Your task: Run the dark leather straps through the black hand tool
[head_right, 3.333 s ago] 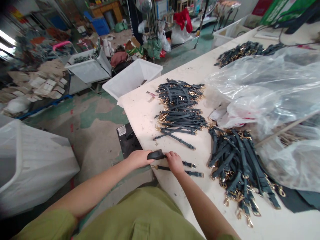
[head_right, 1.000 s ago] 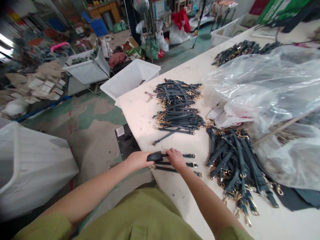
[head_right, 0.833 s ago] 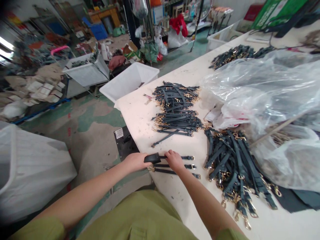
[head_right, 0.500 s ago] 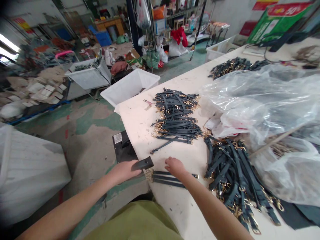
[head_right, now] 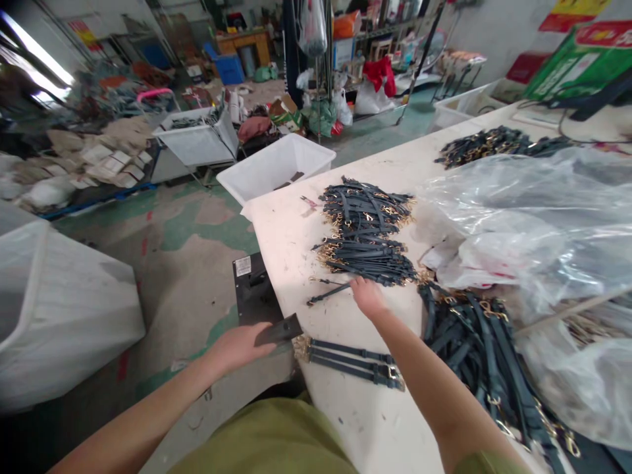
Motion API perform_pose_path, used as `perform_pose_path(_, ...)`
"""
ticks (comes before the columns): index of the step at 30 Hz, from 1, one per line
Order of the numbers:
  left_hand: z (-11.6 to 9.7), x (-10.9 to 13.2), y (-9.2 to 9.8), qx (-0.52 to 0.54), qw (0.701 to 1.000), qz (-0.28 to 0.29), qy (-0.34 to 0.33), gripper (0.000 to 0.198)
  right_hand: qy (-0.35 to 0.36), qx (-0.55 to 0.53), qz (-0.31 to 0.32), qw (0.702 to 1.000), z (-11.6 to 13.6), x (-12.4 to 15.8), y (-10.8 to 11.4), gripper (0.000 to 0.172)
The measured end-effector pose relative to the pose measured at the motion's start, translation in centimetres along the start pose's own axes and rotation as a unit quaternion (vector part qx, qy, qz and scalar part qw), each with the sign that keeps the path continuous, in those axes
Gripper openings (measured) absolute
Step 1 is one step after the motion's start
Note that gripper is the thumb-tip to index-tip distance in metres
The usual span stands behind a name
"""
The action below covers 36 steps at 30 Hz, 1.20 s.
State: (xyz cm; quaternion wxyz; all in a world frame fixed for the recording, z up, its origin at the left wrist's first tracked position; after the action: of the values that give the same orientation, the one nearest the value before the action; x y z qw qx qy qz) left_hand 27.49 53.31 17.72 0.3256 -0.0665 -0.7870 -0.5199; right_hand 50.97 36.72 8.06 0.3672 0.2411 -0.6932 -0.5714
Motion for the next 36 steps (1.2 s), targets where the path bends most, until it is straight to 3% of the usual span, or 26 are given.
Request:
perform_pose_path(4, 0.2, 0.5, -0.6, -0.005, 1.000, 0.009, -0.003, 0.047, 0.058, 0.005, 0.015, 0.998, 2.6, 5.2, -2.2, 0.020)
perform_pose_path(9, -0.1, 0.5, -1.6, -0.034, 0.999, 0.026, -0.011, 0.047, 0.031, -0.052, 0.023, 0.998, 4.8, 8.8, -3.8, 0.022)
perform_pose_path(13, -2.4, -0.9, -1.5, -0.075, 0.996, 0.026, -0.038, 0.050, -0.010, -0.141, 0.008, 0.990, 5.4, 8.2, -3.2, 0.026)
perform_pose_path(17, -6.3, -3.8, -1.4, -0.095, 0.992, 0.014, -0.082, 0.050, -0.054, -0.198, 0.007, 0.979, 5.3, 7.5, -3.3, 0.025)
perform_pose_path(19, -7.1, -5.0, -1.6, -0.101, 0.992, 0.021, -0.076, 0.048, -0.066, -0.205, 0.012, 0.976, 5.2, 7.5, -3.5, 0.026)
perform_pose_path(26, -7.2, -5.7, -1.2, -0.120, 0.990, 0.018, -0.074, 0.046, -0.070, -0.213, 0.020, 0.974, 4.8, 7.7, -3.6, 0.026)
perform_pose_path(36, -5.7, -3.7, -1.2, -0.113, 0.991, 0.011, -0.077, 0.049, -0.065, -0.220, -0.001, 0.973, 5.0, 7.8, -3.4, 0.024)
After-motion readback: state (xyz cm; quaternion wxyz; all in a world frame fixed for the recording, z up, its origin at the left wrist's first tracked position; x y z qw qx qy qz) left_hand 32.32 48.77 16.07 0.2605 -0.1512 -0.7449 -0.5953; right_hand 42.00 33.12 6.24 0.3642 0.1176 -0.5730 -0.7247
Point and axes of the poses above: each hand's wrist, its own x-axis away from the middle knuckle, its own y-axis out of the back of the hand, z = x × y, the point moved 8 cm from there along -x, towards the middle knuckle
